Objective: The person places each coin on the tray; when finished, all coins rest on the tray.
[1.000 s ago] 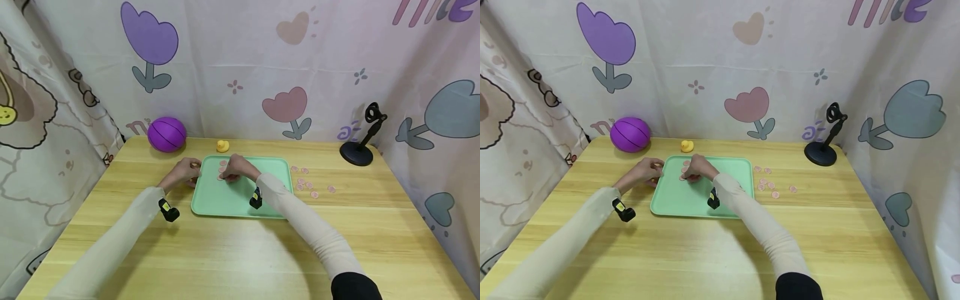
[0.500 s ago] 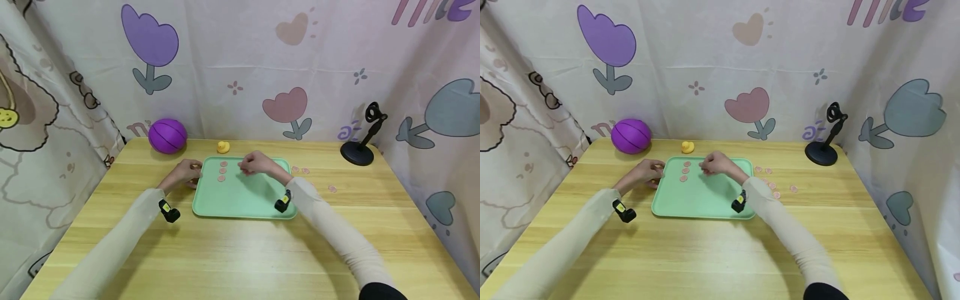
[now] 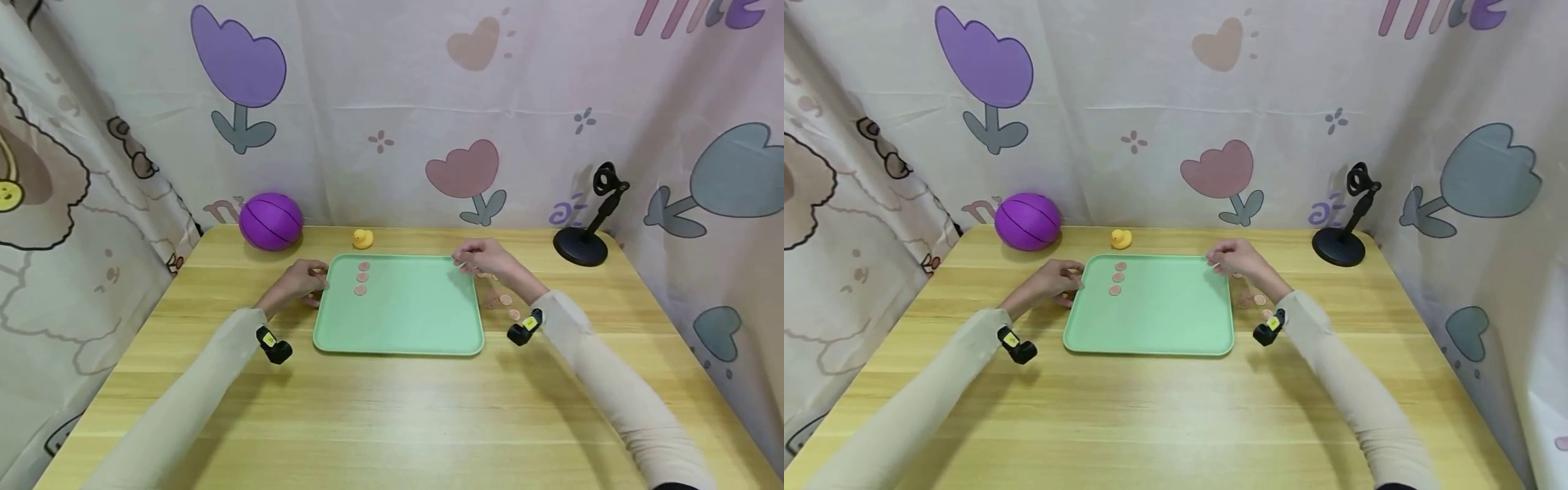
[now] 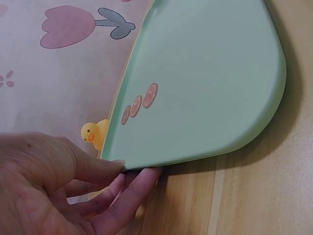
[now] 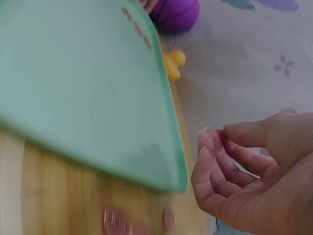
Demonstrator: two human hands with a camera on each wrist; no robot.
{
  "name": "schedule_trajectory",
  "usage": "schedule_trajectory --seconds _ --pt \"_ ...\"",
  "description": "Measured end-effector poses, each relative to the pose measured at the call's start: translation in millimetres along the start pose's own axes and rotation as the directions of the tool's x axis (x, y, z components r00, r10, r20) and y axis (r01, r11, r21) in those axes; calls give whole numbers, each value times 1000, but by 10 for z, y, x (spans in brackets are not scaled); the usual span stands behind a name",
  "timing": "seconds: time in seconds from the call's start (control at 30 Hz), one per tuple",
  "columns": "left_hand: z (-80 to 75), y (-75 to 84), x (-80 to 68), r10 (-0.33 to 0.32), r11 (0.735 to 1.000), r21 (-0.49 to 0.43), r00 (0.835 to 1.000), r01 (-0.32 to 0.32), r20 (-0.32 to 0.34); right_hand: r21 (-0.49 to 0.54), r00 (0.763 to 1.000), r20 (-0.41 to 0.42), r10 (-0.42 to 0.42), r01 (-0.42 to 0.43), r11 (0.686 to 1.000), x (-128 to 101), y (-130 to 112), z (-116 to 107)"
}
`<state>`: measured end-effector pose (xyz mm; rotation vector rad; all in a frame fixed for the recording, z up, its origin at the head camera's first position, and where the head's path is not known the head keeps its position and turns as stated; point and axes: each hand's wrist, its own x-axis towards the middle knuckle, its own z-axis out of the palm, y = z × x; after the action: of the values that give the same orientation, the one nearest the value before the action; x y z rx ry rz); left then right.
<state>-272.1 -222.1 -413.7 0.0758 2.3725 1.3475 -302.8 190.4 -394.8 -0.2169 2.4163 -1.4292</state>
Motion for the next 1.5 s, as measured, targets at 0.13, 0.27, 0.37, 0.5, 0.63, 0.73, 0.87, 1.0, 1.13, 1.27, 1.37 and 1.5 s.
schedule_trajectory --seconds 0.13,0.27,0.37,0.5,0.63,0.73,0.87,1.0,1.13,1.27,1.37,1.5 --pt "-4 -20 -18 -19 1000 -9 1000 19 -12 -42 997 -77 -14 10 999 -73 132 -165" --pt "11 -25 -17 -39 999 -14 999 39 -19 -136 985 -169 -25 2 991 -141 258 -327" --pt "17 -20 -8 -15 1000 -25 1000 15 -2 -215 980 -197 -36 -8 977 -168 358 -453" --pt "6 -1 8 13 1000 -28 1000 -12 18 -249 984 -177 -15 -30 968 -181 482 -578" --pt "1 -2 26 5 1000 -23 1000 -5 17 -265 993 -120 16 -48 963 -181 589 -624" --pt "4 -6 40 -3 1000 -26 1000 4 14 -281 997 -79 1 -24 959 -175 687 -620" --pt "6 -14 45 -13 999 -37 1000 14 16 -285 995 -67 -77 55 957 -180 789 -581" --pt "10 -7 39 -12 999 -33 1000 12 9 -308 987 -74 -146 117 944 -189 814 -550" --pt "44 14 12 -15 999 -33 1000 15 -6 -355 989 -71 -129 96 930 -172 770 -529" --pt "91 73 7 -35 999 -19 999 35 -21 -361 992 -85 -93 56 931 -139 676 -532" --pt "105 102 4 -39 999 -4 999 39 -28 -339 988 -130 -86 37 940 -136 575 -514" --pt "94 97 -1 -30 1000 -8 999 30 -12 -287 975 -197 -102 42 957 -156 425 -415"
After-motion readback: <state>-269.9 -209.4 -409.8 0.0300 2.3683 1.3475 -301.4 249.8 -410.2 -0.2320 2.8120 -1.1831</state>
